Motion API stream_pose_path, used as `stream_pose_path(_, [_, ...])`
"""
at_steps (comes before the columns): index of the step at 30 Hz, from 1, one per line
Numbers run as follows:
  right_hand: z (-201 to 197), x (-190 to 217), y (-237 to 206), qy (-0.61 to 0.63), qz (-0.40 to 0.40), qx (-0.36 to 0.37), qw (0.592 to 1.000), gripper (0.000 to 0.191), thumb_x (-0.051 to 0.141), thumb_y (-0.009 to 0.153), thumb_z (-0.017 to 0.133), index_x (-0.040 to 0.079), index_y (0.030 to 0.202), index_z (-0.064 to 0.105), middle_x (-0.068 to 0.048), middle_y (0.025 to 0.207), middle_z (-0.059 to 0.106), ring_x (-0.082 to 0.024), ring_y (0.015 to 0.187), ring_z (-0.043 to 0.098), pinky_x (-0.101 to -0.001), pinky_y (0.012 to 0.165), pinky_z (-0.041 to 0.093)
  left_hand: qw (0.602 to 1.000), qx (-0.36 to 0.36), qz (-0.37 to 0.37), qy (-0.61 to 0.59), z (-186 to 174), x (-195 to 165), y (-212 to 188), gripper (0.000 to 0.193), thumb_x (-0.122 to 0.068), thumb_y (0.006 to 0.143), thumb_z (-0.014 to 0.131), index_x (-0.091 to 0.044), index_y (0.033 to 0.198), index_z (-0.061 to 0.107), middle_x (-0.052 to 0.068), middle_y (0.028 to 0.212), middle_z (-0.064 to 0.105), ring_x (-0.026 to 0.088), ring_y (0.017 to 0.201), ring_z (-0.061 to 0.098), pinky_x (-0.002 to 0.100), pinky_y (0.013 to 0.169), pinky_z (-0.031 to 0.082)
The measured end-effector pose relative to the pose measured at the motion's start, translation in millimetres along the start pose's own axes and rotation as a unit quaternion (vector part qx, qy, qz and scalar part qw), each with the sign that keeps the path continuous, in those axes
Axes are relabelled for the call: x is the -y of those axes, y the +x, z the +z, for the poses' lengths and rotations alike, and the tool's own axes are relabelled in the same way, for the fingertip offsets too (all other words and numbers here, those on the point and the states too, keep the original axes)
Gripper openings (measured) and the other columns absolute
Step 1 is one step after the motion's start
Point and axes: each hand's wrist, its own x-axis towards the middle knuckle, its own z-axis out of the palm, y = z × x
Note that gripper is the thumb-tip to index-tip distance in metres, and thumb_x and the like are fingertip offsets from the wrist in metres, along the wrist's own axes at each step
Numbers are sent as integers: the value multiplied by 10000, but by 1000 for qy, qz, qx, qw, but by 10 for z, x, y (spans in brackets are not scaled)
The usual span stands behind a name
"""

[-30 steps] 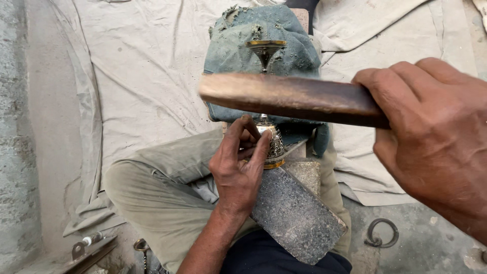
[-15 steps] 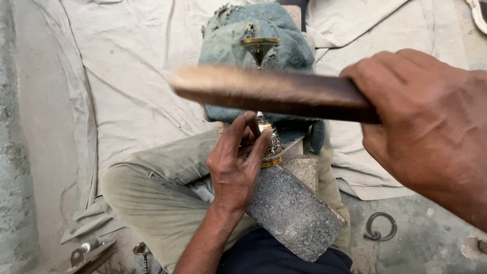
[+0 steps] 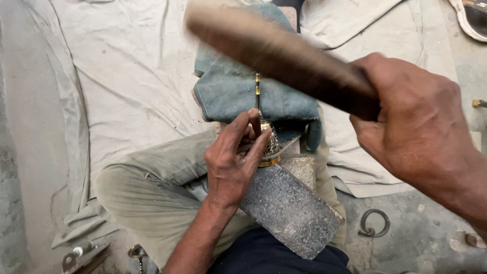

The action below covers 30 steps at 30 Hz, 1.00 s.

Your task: The person sits cross-legged and uses a wooden mallet to repeatedly strike a small ornate metal object held against a stone block. The person rotates the object to work on different sides while maintaining a steady rhythm.

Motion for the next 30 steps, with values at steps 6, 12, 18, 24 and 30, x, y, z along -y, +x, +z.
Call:
stream_pose_path(6, [36,-28,-40,10,-9,-25,1000,244,210,950,721,106,1163,661,-44,796,674,-164,603,640,-331,583,549,999,25,22,-15,-11,51,16,455,-113,949,816,-57,1359,626,69,972,719,121,875,754,248,757,693])
stream_pose_path(12, [141,-148,-127,-27,21,17,999,298,200,906,731,111,1176,642,-43,802,672,-160,644,654,-324,637,582,999,48,19,-12,-35,80,46,466,-137,930,828,-69,1346,629,59,954,704,115,838,742,249,740,685])
stream_pose_path(18, [191,-98,-64,-24,43,58,997,320,186,931,729,108,1223,624,-44,814,669,-162,681,655,-311,646,596,997,57,35,-33,-68,104,54,445,-119,935,820,-59,1336,636,61,1008,711,122,875,747,255,771,686])
stream_pose_path(24, [151,-30,-90,-54,1,11,998,300,150,874,742,104,1156,650,-67,828,689,-167,697,683,-337,689,585,996,68,33,-38,-83,133,74,420,-130,933,831,-66,1295,628,61,1044,723,121,903,751,254,793,689])
stream_pose_path(30, [163,6,-49,-59,32,83,994,271,147,915,718,138,1180,665,-49,833,695,-163,664,698,-336,674,595,995,80,43,-41,-107,130,100,468,-127,935,826,-79,1353,622,62,1054,725,119,905,754,251,790,689])
